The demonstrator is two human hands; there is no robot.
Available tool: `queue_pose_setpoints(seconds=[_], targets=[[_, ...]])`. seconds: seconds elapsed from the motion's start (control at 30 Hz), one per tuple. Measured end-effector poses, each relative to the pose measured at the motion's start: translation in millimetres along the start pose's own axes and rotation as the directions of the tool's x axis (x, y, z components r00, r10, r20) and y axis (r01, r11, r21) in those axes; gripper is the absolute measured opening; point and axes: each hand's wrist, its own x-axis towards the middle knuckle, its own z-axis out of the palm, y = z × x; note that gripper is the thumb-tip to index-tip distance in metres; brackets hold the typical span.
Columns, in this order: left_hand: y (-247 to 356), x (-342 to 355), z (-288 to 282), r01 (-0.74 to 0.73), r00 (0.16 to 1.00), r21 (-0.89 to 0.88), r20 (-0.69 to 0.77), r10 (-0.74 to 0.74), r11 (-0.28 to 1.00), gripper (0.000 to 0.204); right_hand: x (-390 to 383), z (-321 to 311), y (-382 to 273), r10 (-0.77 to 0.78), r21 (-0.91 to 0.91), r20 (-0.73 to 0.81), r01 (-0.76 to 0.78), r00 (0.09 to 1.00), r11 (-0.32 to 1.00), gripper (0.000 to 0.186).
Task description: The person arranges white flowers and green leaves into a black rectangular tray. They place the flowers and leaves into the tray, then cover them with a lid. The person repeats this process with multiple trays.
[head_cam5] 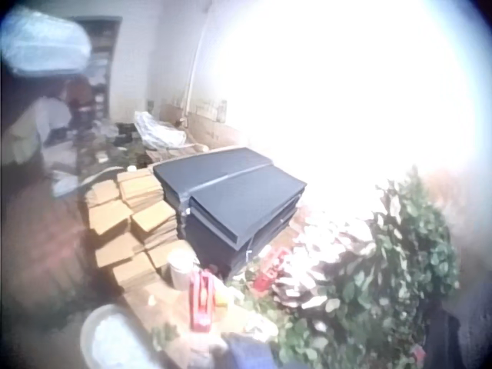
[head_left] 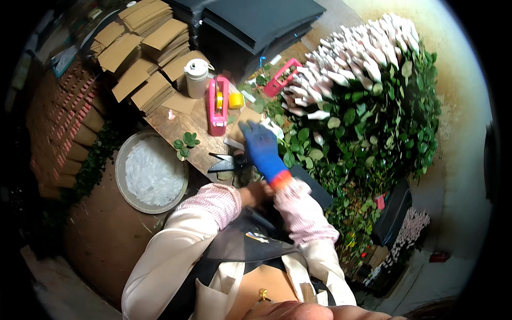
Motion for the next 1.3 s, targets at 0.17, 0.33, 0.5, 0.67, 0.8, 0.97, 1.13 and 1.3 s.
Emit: queue_pose_setpoints(seconds=[0.17,0.33,0.5,0.67,0.8,0.97,1.13,1.3], targets=[[4,5,5,-0.045,0.999,-0.023,0.010,0.046,0.999,0.080,40,95,24,-0.028,-0.320,-0.046,0.012,0.999,0.947,0.032],[8,18,8,-0.133,0.991,0.000,0.014,0.133,0.991,0.081,51,104,48,0.105,-0.342,0.278,-0.004,0.955,0.940,0.028],[-1,12,10,-0.121,0.992,0.012,0.040,0.120,0.993,0.082,67,36,21,-0.009,-0.232,0.257,0.071,0.966,0.970,0.052],[1,11,12,-0.134,0.989,0.040,0.066,0.132,0.990,0.082,41,79,36,-0.088,-0.293,0.234,0.157,0.968,0.943,0.053],[-1,14,16,-0.133,0.989,0.059,0.071,0.129,0.989,0.083,27,104,41,-0.128,-0.274,0.210,0.184,0.969,0.944,0.049],[-1,12,15,-0.089,0.996,0.083,0.034,0.086,0.993,0.083,48,83,20,-0.024,-0.135,0.263,0.062,0.964,0.989,0.061],[4,16,9,-0.101,0.995,0.184,0.037,0.096,0.978,0.084,57,71,37,-0.044,-0.303,0.188,0.100,0.981,0.948,0.028],[-15,24,56,-0.081,0.989,0.095,-0.112,0.091,0.992,0.089,3,-99,-9,-0.127,0.262,-0.297,0.209,0.946,0.942,0.022]])
